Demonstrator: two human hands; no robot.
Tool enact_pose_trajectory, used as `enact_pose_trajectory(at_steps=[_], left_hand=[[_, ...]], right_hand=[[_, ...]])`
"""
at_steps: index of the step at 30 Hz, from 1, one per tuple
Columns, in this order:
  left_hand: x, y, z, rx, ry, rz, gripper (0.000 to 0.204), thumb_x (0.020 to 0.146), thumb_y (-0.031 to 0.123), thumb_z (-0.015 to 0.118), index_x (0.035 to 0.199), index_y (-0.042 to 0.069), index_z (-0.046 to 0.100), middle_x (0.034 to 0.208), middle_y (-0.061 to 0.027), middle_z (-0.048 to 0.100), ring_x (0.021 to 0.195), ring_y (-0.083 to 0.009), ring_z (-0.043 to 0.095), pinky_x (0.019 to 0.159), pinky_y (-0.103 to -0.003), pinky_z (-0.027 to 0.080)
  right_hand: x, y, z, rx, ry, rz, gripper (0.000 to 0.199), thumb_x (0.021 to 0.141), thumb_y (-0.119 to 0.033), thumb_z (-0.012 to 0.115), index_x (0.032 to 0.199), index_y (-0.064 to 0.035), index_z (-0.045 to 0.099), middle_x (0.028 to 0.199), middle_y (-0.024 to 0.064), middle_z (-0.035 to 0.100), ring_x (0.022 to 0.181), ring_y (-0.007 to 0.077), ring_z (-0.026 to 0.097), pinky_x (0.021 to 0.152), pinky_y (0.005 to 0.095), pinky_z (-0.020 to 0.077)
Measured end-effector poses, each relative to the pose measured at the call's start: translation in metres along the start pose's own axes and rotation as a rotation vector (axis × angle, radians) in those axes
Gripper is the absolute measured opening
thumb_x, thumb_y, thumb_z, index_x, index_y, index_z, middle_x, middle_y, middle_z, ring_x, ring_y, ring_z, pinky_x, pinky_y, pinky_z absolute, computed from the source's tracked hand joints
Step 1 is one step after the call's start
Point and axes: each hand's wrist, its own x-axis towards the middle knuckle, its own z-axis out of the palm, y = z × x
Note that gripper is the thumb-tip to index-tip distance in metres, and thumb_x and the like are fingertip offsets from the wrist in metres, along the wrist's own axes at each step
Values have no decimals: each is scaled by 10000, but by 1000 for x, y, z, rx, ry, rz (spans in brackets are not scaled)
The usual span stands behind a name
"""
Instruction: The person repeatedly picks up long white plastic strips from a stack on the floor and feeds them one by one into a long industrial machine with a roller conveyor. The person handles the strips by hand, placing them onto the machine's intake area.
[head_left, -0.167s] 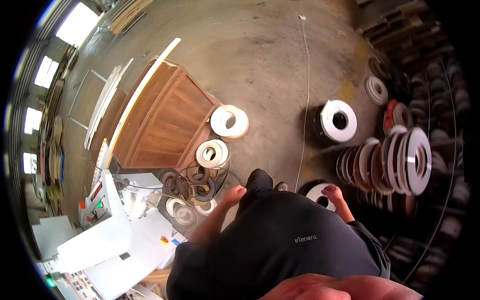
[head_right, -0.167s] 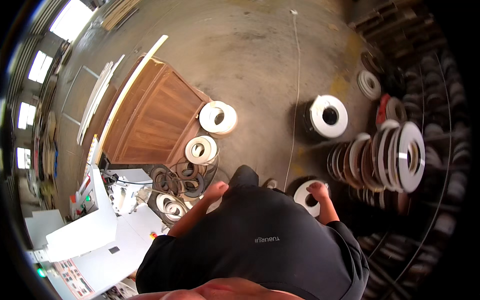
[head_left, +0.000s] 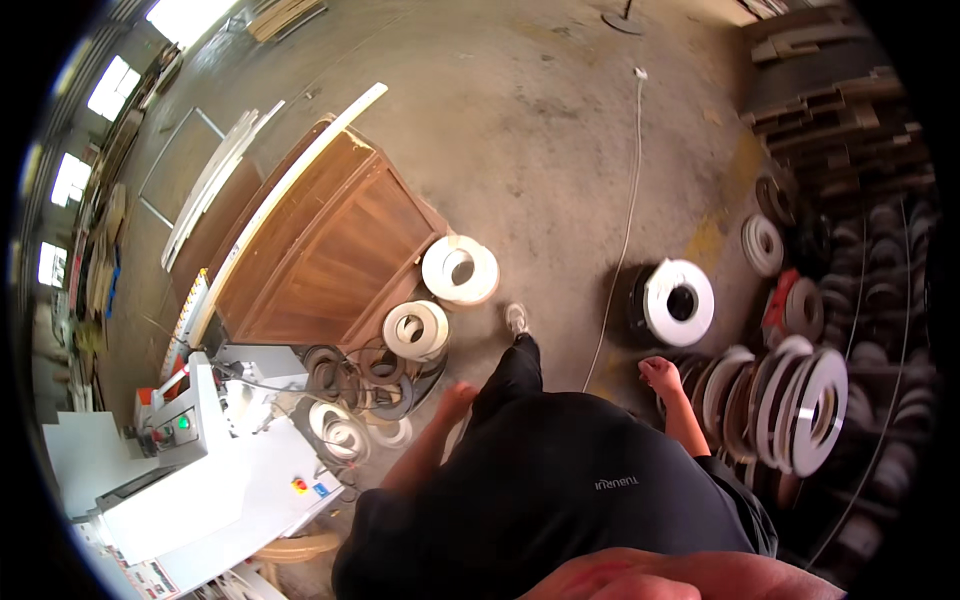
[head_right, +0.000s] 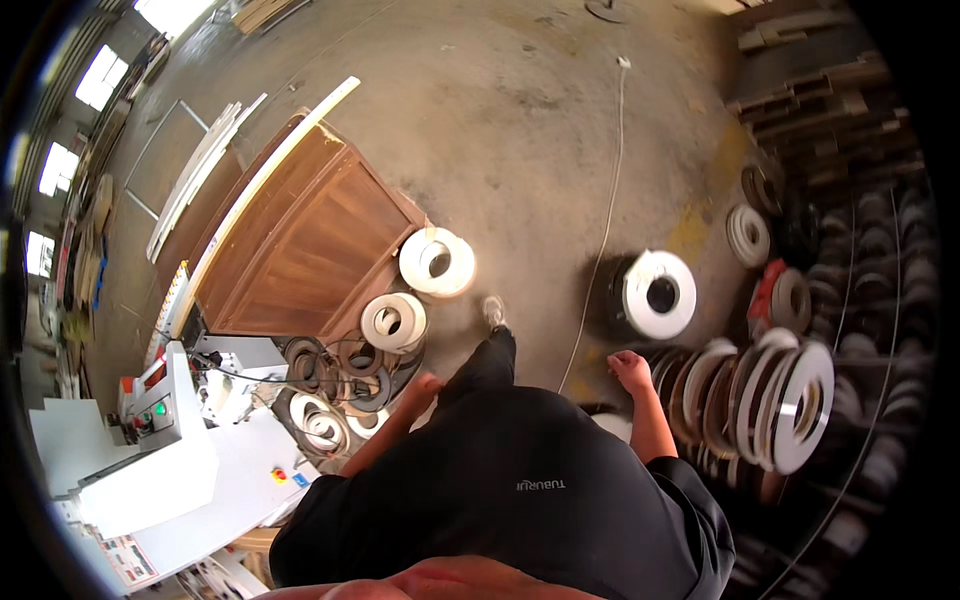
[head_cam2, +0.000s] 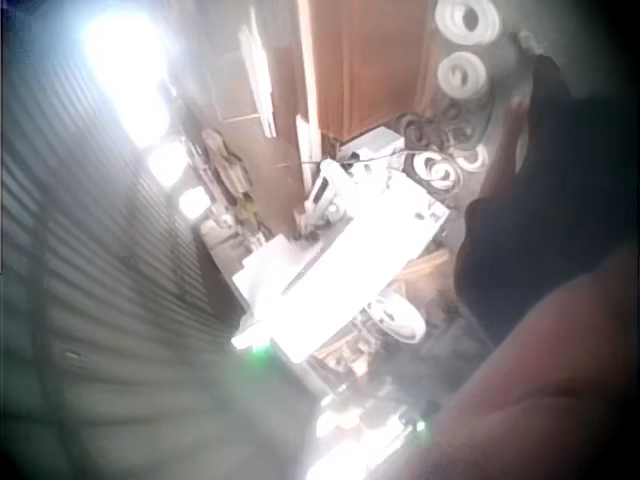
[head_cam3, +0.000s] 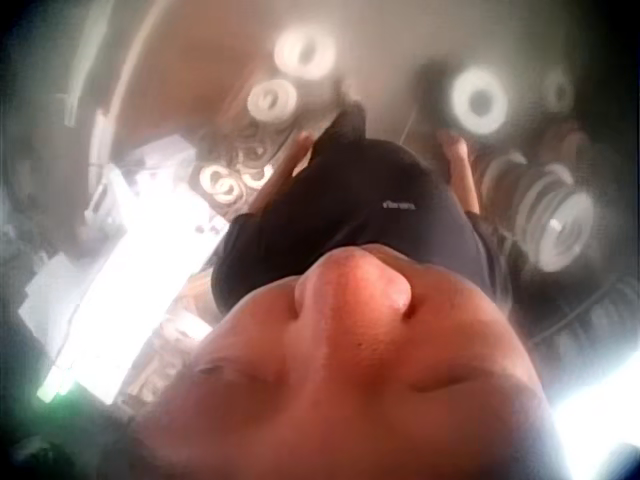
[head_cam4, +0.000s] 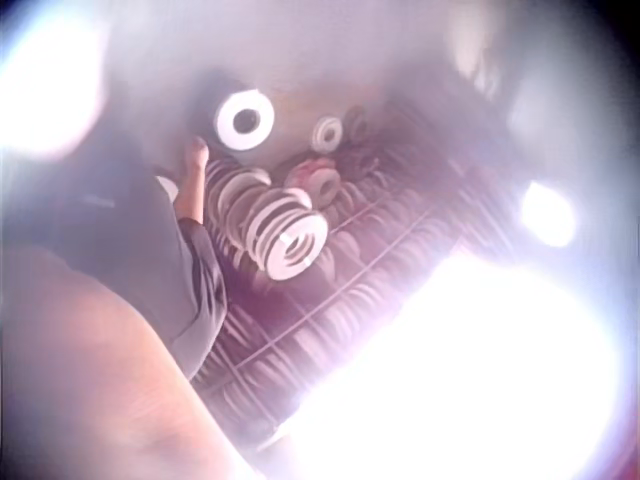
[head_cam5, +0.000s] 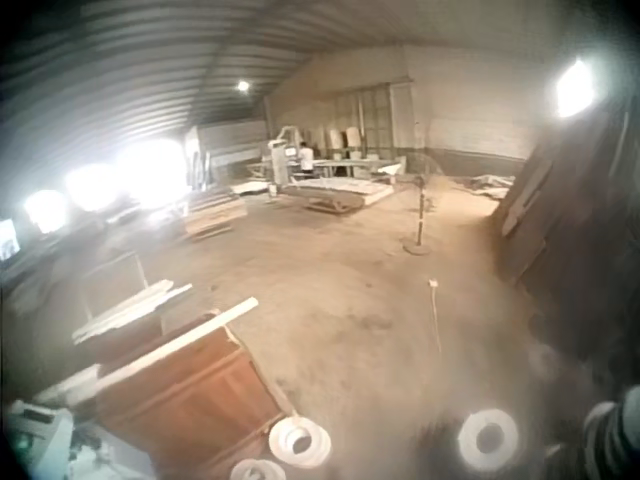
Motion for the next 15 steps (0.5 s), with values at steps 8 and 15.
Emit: enact_pose_trajectory(at_steps=[8, 15], left_hand=[[258, -102, -24, 253, -321, -202, 332, 1002, 347, 672, 867, 98, 845, 978, -196, 833, 962, -415, 782, 897, -584, 619], [549, 61, -185, 152, 37, 119, 273, 1059, 290, 613, 1092, 84, 789, 1068, -171, 822, 1046, -414, 777, 873, -517, 612]], right_hand=[[176, -111, -68, -109, -43, 109, 341, 1080, -384, 739, 1145, -63, 835, 923, 58, 816, 822, 157, 757, 736, 346, 598], [325, -273, -108, -263, -122, 107, 341, 1075, -383, 723, 1137, -66, 832, 949, 66, 823, 855, 171, 773, 759, 355, 603]])
